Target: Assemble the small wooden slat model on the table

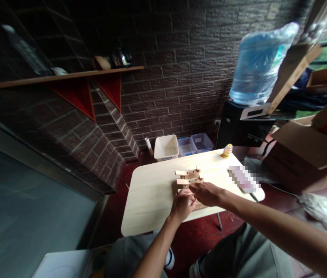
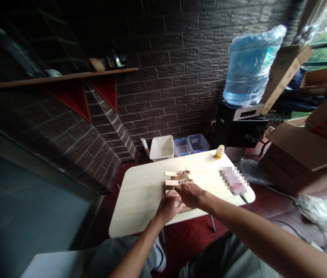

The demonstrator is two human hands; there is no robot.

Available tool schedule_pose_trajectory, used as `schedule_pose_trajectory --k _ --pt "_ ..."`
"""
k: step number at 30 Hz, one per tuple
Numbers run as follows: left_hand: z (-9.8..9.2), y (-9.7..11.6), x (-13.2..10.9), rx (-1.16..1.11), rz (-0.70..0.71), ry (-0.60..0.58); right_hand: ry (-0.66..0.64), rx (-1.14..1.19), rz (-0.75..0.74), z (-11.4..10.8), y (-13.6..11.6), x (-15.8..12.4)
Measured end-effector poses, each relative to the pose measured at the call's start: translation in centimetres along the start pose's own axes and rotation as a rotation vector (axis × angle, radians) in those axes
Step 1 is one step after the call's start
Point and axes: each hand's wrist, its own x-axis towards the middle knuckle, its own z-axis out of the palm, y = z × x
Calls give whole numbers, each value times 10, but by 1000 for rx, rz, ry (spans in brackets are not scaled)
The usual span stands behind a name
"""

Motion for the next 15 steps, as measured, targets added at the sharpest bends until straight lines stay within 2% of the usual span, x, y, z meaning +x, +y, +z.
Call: schedule_pose_trajectory --k 5,11,15 --pt "0 0 0 6 -4 -6 -95 -3 3 4 2 5" --pt "-5 8 4 3 -31 -54 -54 1 218 17 -6 18" --pt "-8 10 5 3 -30 -69 -69 -20 253 9 -13 14"
